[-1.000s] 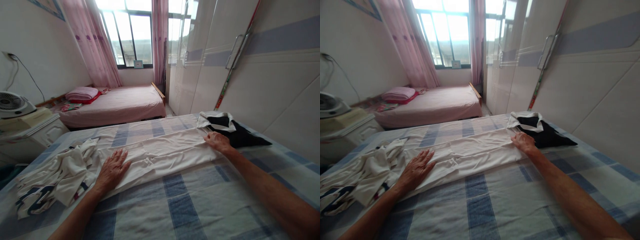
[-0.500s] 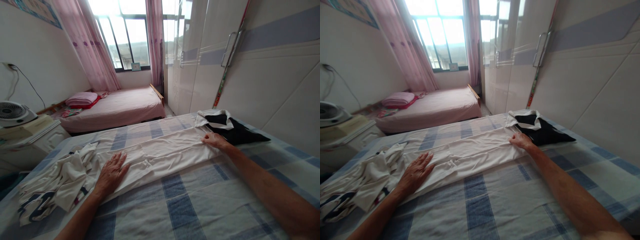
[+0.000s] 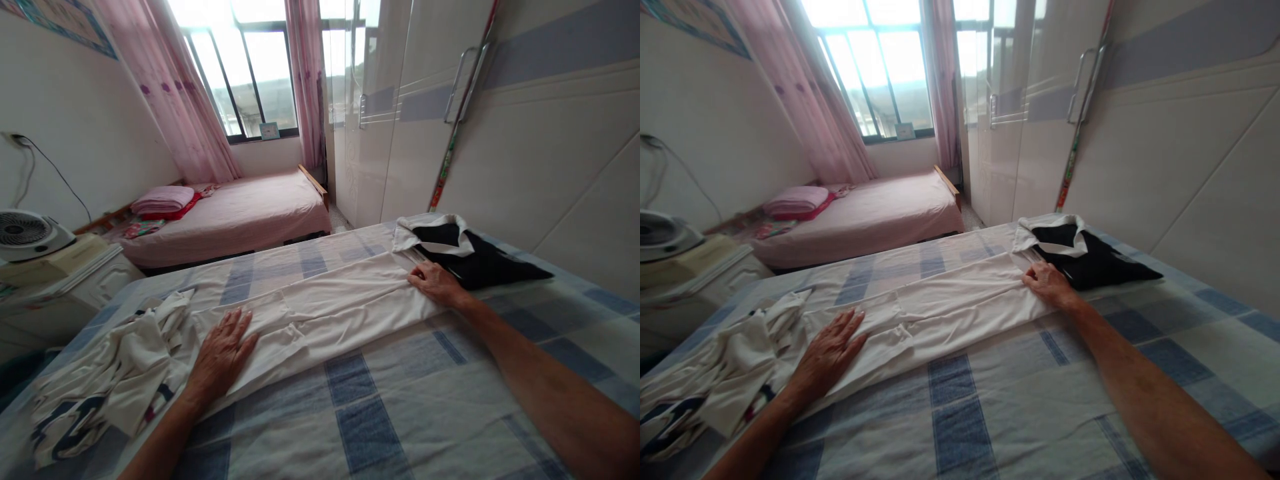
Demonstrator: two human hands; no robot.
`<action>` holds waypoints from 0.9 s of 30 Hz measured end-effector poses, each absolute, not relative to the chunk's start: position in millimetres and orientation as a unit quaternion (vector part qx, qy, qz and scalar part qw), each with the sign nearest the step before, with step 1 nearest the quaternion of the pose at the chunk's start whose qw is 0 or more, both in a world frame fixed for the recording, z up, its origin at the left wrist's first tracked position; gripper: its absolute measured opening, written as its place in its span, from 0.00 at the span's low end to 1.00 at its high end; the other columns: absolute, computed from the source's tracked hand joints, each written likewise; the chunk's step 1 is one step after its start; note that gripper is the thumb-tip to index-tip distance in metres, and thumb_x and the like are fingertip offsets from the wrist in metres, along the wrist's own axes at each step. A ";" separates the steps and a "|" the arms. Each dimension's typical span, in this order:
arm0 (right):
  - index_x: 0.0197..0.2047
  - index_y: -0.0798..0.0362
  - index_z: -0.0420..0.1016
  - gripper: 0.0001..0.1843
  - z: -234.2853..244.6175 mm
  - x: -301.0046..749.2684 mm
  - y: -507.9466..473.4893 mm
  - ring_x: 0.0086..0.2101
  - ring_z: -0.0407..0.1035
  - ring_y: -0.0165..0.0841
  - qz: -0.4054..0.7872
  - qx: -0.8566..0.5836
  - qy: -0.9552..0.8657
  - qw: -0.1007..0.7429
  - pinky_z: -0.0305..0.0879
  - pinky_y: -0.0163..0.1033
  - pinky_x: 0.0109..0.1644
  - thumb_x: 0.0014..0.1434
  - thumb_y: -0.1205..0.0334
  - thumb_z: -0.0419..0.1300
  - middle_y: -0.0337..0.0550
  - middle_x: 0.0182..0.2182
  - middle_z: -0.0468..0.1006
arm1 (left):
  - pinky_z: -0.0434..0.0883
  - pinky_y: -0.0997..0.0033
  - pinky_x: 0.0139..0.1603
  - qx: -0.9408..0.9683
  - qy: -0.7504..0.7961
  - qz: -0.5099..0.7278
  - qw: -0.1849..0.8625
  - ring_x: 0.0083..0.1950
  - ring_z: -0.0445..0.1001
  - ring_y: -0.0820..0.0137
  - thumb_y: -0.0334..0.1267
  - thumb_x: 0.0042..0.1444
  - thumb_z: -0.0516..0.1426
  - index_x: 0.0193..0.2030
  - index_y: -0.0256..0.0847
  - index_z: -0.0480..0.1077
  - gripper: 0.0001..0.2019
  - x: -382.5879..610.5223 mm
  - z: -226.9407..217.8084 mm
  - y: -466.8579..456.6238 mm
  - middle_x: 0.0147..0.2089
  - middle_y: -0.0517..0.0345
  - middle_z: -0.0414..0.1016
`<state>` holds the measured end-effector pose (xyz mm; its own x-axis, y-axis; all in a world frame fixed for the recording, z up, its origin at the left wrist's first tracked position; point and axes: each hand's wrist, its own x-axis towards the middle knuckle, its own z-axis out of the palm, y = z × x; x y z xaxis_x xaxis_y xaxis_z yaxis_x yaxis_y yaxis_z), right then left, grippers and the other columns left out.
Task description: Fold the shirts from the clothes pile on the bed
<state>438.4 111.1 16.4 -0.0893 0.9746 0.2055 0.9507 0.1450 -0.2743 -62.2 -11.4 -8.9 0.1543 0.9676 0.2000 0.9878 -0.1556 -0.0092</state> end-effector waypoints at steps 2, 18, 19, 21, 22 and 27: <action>0.30 0.53 0.72 0.12 20.5 436.7 109.6 0.37 0.68 0.36 0.040 -0.633 -0.755 0.165 0.61 0.36 0.41 0.53 0.53 0.56 0.45 0.34 0.74 | 0.56 0.50 0.64 -0.758 -0.643 -0.078 0.073 0.68 0.52 0.54 0.52 0.62 0.41 0.64 0.36 0.60 0.30 -62.9 -10.1 -11.3 0.67 0.41 0.54; 0.39 0.54 0.76 0.18 33.2 415.6 140.0 0.40 0.71 0.36 0.009 -0.721 -0.678 0.143 0.61 0.35 0.41 0.58 0.55 0.49 0.50 0.41 0.76 | 0.56 0.49 0.64 -0.752 -0.646 -0.110 0.070 0.68 0.53 0.55 0.52 0.62 0.44 0.64 0.40 0.61 0.28 -61.3 -13.0 -11.8 0.67 0.44 0.56; 0.38 0.54 0.76 0.19 33.9 408.4 146.1 0.40 0.71 0.37 0.009 -0.727 -0.674 0.133 0.62 0.36 0.40 0.58 0.52 0.49 0.50 0.41 0.77 | 0.56 0.50 0.64 -0.750 -0.649 -0.105 0.069 0.68 0.53 0.55 0.52 0.62 0.44 0.64 0.39 0.60 0.28 -60.7 -12.0 -12.2 0.67 0.43 0.55; 0.36 0.53 0.77 0.19 32.5 396.1 157.6 0.40 0.71 0.38 0.007 -0.735 -0.668 0.120 0.62 0.36 0.38 0.58 0.50 0.50 0.50 0.40 0.78 | 0.56 0.50 0.64 -0.749 -0.652 -0.095 0.065 0.68 0.52 0.55 0.52 0.62 0.43 0.64 0.39 0.60 0.29 -59.6 -10.0 -12.8 0.67 0.43 0.54; 0.35 0.53 0.77 0.18 30.7 391.8 162.5 0.40 0.71 0.38 0.004 -0.735 -0.667 0.119 0.62 0.36 0.38 0.57 0.50 0.51 0.50 0.39 0.78 | 0.55 0.50 0.64 -0.749 -0.653 -0.092 0.063 0.68 0.52 0.55 0.53 0.62 0.43 0.64 0.39 0.60 0.29 -59.2 -9.1 -13.0 0.68 0.43 0.54; 0.37 0.53 0.76 0.14 21.5 391.4 173.7 0.42 0.70 0.35 -0.018 -0.724 -0.678 0.126 0.62 0.35 0.42 0.58 0.58 0.51 0.48 0.41 0.78 | 0.54 0.51 0.65 -0.746 -0.656 -0.101 0.056 0.69 0.51 0.55 0.53 0.62 0.43 0.64 0.39 0.60 0.29 -58.1 -7.5 -13.6 0.68 0.44 0.54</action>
<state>391.4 173.7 21.5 0.0813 0.9771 0.1966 0.9861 -0.0501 -0.1584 -58.1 -13.6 -7.5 0.1186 0.9673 0.2241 0.9899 -0.1328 0.0492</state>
